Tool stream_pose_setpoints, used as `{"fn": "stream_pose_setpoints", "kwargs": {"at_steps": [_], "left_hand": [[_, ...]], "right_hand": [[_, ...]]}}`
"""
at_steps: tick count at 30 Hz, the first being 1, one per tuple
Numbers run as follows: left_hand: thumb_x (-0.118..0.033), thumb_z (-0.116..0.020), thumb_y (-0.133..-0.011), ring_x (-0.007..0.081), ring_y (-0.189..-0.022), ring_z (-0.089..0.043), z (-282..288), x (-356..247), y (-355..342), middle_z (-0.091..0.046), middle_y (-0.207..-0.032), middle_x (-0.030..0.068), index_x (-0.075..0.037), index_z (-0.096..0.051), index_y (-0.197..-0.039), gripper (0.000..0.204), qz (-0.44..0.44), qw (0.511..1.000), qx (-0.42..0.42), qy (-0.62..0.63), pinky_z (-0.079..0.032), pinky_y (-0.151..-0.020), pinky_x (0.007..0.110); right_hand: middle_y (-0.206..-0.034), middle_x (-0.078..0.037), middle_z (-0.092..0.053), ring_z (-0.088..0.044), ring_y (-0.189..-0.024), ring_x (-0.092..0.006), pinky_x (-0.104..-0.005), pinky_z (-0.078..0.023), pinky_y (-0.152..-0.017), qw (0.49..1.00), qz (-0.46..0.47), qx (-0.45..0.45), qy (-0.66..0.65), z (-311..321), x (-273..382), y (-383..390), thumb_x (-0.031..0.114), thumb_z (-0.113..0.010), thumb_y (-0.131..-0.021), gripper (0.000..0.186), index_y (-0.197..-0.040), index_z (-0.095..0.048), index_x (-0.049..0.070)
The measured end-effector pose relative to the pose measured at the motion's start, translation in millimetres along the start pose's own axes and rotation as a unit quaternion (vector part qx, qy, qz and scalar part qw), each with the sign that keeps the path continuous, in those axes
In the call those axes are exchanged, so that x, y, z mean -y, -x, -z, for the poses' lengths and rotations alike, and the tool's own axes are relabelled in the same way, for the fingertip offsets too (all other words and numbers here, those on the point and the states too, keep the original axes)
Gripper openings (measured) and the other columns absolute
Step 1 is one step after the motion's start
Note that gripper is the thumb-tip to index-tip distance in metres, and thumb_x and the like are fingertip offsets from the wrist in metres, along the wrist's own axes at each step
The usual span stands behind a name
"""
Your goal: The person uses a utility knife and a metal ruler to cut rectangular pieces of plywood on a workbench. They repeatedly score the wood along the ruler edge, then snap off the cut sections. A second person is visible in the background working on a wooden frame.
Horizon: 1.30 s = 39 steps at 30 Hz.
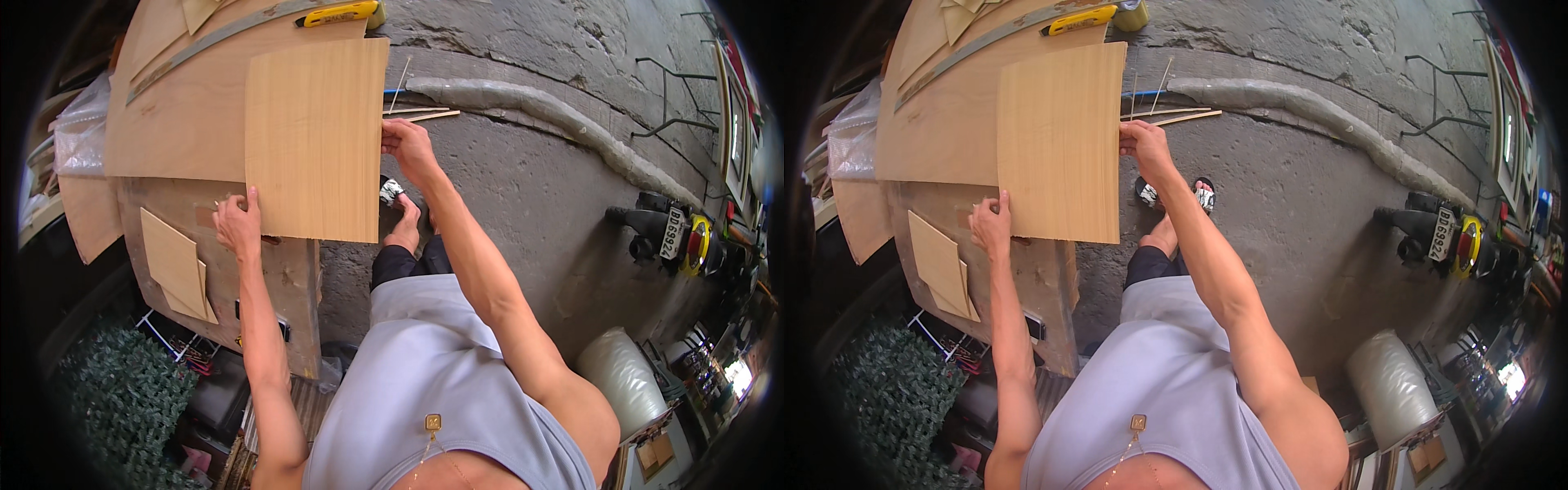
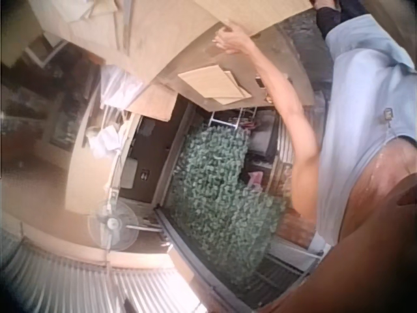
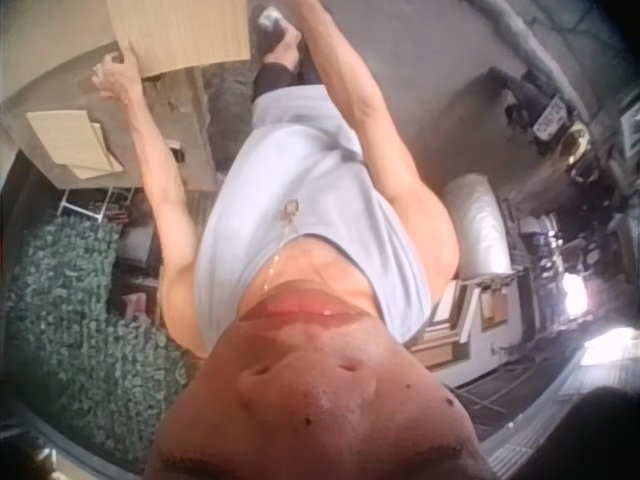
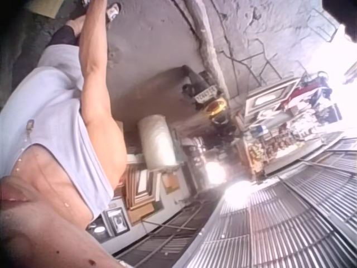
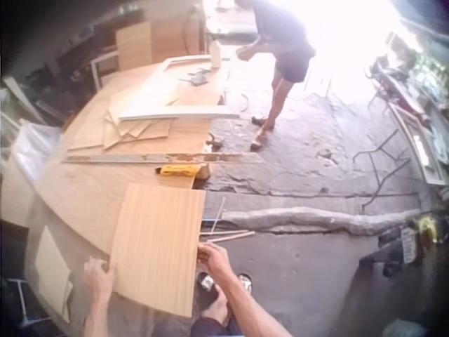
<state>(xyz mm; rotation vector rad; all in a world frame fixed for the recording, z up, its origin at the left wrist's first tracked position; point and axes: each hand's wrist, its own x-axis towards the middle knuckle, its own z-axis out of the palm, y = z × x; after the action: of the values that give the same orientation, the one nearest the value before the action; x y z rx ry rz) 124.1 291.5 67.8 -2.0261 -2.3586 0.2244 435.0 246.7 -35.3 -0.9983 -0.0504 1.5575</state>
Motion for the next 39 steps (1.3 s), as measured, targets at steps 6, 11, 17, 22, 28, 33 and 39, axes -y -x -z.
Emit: {"fn": "stream_pose_setpoints", "kwargs": {"at_steps": [6, 11, 17, 22, 28, 33, 39], "left_hand": [[-0.049, -0.068, -0.084, 0.0345, -0.119, -0.050, -33, -63, -54, -0.057, -0.125, 0.0163, -0.011, -0.064, -0.121, 0.053, -0.168, 0.965, -0.154, 0.128, -0.039, -0.100, 0.049], [-0.049, -0.064, -0.087, 0.0348, -0.126, -0.046, -59, -132, -76, -0.052, -0.134, 0.0154, -0.014, -0.059, -0.127, 0.054, -0.209, 0.945, -0.200, 0.156, -0.036, -0.104, 0.050], [-0.049, -0.062, -0.088, 0.0334, -0.127, -0.046, -61, -136, -69, -0.050, -0.136, 0.0137, -0.015, -0.059, -0.129, 0.053, -0.192, 0.941, -0.208, 0.185, -0.035, -0.105, 0.050], [-0.048, -0.063, -0.088, 0.0333, -0.127, -0.046, -60, -137, -67, -0.051, -0.136, 0.0134, -0.015, -0.060, -0.128, 0.052, -0.184, 0.944, -0.205, 0.181, -0.035, -0.105, 0.049], [-0.047, -0.064, -0.087, 0.0338, -0.125, -0.047, -58, -138, -68, -0.052, -0.135, 0.0137, -0.014, -0.061, -0.127, 0.051, -0.192, 0.940, -0.213, 0.187, -0.035, -0.104, 0.049], [-0.046, -0.064, -0.087, 0.0341, -0.125, -0.047, -59, -139, -68, -0.052, -0.135, 0.0143, -0.014, -0.061, -0.126, 0.051, -0.187, 0.942, -0.210, 0.184, -0.035, -0.104, 0.050], [-0.046, -0.063, -0.088, 0.0342, -0.126, -0.046, -55, -141, -65, -0.050, -0.136, 0.0147, -0.014, -0.059, -0.128, 0.051, -0.184, 0.946, -0.196, 0.181, -0.034, -0.105, 0.050]], "right_hand": [[-0.088, -0.004, -0.068, -0.064, -0.083, -0.0159, -0.0337, -0.048, -0.080, 0.998, 0.004, 0.026, -0.056, 3, -12, -4, 0.019, -0.054, -0.095, 0.018, -0.094, -0.064, 0.004], [-0.087, -0.006, -0.067, -0.064, -0.075, -0.0161, -0.0318, -0.049, -0.070, 0.994, -0.003, 0.023, -0.110, 10, -32, -12, 0.019, -0.057, -0.094, 0.017, -0.091, -0.064, 0.003], [-0.098, -0.007, -0.068, -0.065, -0.083, -0.0153, -0.0292, -0.049, -0.069, 0.990, -0.030, -0.134, 0.045, 16, -28, 6, 0.015, -0.061, -0.093, 0.020, -0.106, -0.065, 0.001], [-0.094, -0.007, -0.069, -0.065, -0.082, -0.0145, -0.0269, -0.048, -0.069, 0.991, 0.022, -0.067, 0.113, 7, -4, 7, 0.015, -0.062, -0.093, 0.023, -0.108, -0.066, -0.002], [-0.083, -0.004, -0.067, -0.060, -0.073, -0.0121, -0.0260, -0.045, -0.067, 0.999, 0.005, 0.036, 0.018, 12, -1, -5, 0.017, -0.064, -0.093, 0.021, -0.098, -0.067, -0.004], [-0.083, -0.005, -0.064, -0.056, -0.074, -0.0127, -0.0269, -0.044, -0.070, 0.995, -0.017, 0.078, -0.067, 15, -5, -10, 0.014, -0.061, -0.094, 0.017, -0.098, -0.064, -0.003], [-0.088, -0.006, -0.065, -0.060, -0.077, -0.0154, -0.0289, -0.047, -0.072, 0.982, -0.063, 0.129, -0.122, 30, -17, -19, 0.020, -0.054, -0.099, 0.020, -0.097, -0.060, 0.001]]}}
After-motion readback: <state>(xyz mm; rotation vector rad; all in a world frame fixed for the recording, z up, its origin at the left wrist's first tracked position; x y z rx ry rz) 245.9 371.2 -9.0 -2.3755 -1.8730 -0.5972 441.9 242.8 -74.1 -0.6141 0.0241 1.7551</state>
